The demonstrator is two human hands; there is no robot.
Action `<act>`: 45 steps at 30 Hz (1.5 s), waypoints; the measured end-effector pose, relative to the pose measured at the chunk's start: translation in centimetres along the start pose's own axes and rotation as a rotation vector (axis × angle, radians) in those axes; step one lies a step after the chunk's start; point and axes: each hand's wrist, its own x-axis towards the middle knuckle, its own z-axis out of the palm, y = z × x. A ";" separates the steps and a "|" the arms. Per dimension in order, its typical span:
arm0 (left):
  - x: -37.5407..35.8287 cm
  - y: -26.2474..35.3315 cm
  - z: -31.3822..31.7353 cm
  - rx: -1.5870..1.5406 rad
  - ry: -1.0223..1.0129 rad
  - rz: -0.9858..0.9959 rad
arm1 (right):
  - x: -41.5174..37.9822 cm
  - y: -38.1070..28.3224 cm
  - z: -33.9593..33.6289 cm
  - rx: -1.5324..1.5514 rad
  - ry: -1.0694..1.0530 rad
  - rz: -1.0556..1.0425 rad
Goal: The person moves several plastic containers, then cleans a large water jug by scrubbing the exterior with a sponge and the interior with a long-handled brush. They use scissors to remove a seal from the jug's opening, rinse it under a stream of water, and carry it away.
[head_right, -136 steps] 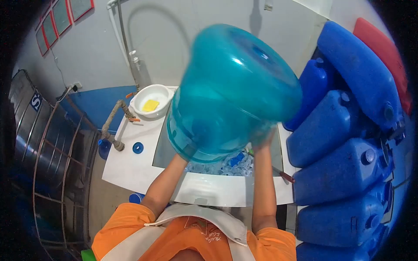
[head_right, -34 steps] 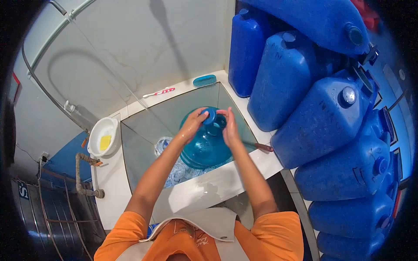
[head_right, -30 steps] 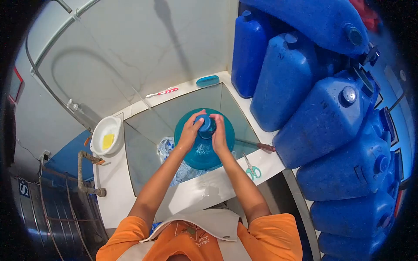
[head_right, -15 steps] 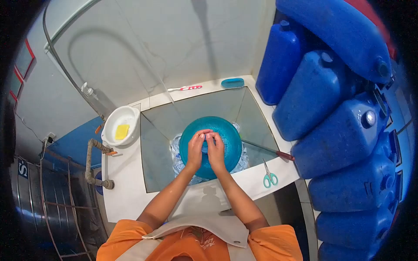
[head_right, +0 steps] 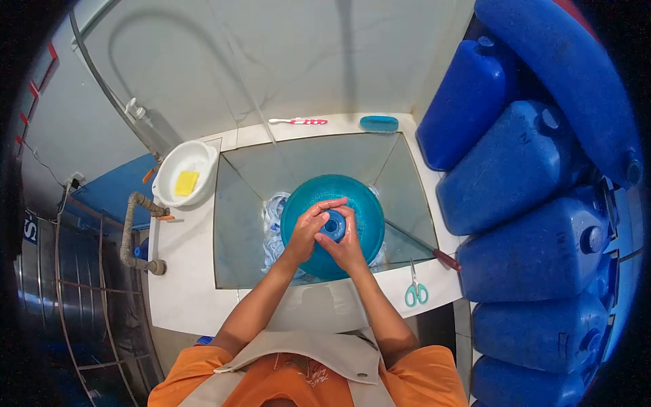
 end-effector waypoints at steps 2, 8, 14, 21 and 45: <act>0.7 -0.5 0.7 -0.011 -0.026 -0.026 | 0.1 0.1 -0.8 -0.004 0.003 0.012; 1.5 -1.9 2.0 -0.175 0.032 -0.033 | 0.0 0.5 -1.4 0.000 0.072 -0.037; 1.8 -2.3 1.5 -0.124 0.021 0.088 | 1.0 -1.3 -2.3 -0.028 -0.077 -0.006; 1.0 -4.4 3.8 0.067 0.318 0.170 | 3.5 -1.3 -2.7 -0.064 -0.159 0.128; 1.9 -3.4 3.4 0.170 0.170 0.113 | 1.5 -0.2 -1.7 0.224 0.270 0.194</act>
